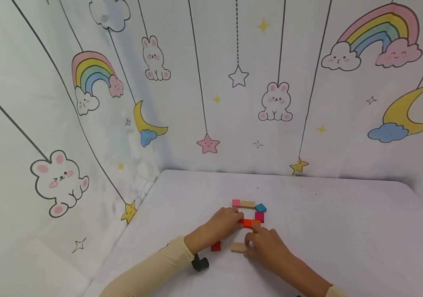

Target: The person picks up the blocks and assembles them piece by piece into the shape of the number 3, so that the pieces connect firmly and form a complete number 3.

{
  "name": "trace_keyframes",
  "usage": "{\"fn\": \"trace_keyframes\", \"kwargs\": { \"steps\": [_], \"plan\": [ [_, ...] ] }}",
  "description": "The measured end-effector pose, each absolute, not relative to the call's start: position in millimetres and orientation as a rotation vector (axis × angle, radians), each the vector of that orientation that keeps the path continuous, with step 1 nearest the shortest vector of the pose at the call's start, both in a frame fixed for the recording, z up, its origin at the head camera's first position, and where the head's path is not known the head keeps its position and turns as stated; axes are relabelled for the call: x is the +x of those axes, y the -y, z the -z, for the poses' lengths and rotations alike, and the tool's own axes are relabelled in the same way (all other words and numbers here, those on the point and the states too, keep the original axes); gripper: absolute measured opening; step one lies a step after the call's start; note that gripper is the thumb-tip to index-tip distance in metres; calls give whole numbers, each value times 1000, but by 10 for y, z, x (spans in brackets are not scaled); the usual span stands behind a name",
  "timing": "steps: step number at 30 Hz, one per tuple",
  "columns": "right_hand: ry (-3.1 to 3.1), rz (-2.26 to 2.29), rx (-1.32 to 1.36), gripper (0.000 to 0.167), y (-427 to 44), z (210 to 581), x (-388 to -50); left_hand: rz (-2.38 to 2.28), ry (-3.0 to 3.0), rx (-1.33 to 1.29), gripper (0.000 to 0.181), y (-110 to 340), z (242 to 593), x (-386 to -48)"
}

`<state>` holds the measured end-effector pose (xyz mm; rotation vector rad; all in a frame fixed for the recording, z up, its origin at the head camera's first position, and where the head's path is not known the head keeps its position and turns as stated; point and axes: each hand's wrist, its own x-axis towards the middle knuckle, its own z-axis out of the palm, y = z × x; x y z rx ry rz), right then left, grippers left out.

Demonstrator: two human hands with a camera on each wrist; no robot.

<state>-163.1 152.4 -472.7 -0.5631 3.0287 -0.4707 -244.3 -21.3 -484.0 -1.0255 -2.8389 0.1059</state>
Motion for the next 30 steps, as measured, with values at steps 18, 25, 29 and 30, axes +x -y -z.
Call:
{"fn": "trace_keyframes", "kwargs": {
  "steps": [18,25,29,30],
  "plan": [
    [-3019,456,-539,27,-1607,4722,-1645,-109,2816,-1038,23,220,4844,-2450],
    [-3033,452,-563,28,-1631,4704,-1618,-118,2810,-1041,23,225,4846,-2448],
    [-3022,441,-547,28,-1634,4698,-1615,-124,2808,-1042,24,226,4845,-2448],
    [-3015,442,-542,28,-1637,4698,-1617,-124,2810,-1042,24,225,4847,-2449]
  ]
}}
